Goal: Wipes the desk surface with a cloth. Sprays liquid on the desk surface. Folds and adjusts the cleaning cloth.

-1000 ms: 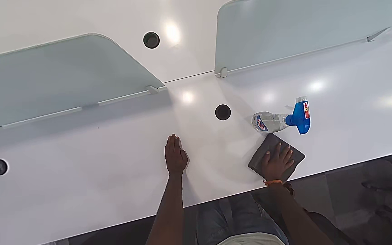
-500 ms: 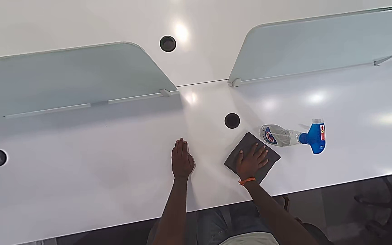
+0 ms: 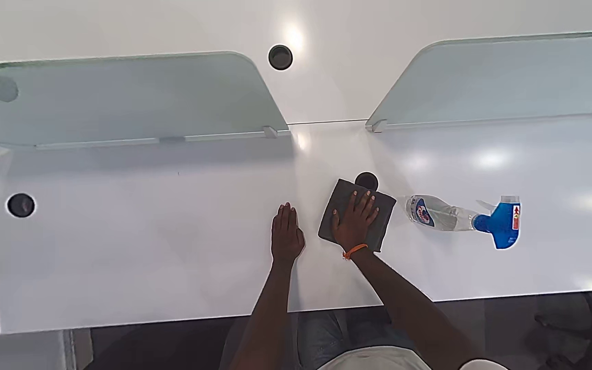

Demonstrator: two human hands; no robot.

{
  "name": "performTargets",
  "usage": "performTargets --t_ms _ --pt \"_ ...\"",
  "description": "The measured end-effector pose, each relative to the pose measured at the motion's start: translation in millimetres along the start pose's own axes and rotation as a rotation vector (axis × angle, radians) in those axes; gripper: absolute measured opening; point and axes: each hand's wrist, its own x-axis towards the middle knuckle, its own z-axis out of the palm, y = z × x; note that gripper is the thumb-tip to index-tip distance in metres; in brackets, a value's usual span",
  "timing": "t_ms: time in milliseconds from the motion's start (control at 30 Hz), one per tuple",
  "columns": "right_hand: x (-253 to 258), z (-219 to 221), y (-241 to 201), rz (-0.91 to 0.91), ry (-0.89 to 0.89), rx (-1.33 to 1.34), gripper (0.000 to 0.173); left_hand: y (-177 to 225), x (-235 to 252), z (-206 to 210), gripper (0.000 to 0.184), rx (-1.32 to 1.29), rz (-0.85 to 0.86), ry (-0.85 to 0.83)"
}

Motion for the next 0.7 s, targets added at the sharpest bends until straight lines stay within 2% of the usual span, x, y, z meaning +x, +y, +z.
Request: performTargets --t_ms 167,300,433,567,700 --pt "13.8 3.0 -18.6 -0.310 -0.038 -0.030 0.084 0.8 -0.5 1.2 0.056 0.000 -0.013 -0.019" --pt "35.3 1.9 -49.4 -0.453 -0.093 -0.052 0.084 0.9 1.2 1.3 0.055 -0.025 -0.011 0.006" --pt "59.3 1.1 -86.7 -0.487 -0.062 -0.066 0.086 2.3 2.4 -3.4 0.054 -0.068 -0.033 -0.025" --pt "83.8 0.9 -120.0 -0.465 -0.043 -0.073 0.088 3.4 1.8 -3.3 0.045 -0.090 -0.030 0.012" --pt "103.9 -0.2 -152.1 -0.438 -0.015 -0.078 0.088 5.3 4.1 -4.9 0.054 -0.055 -0.031 0.020"
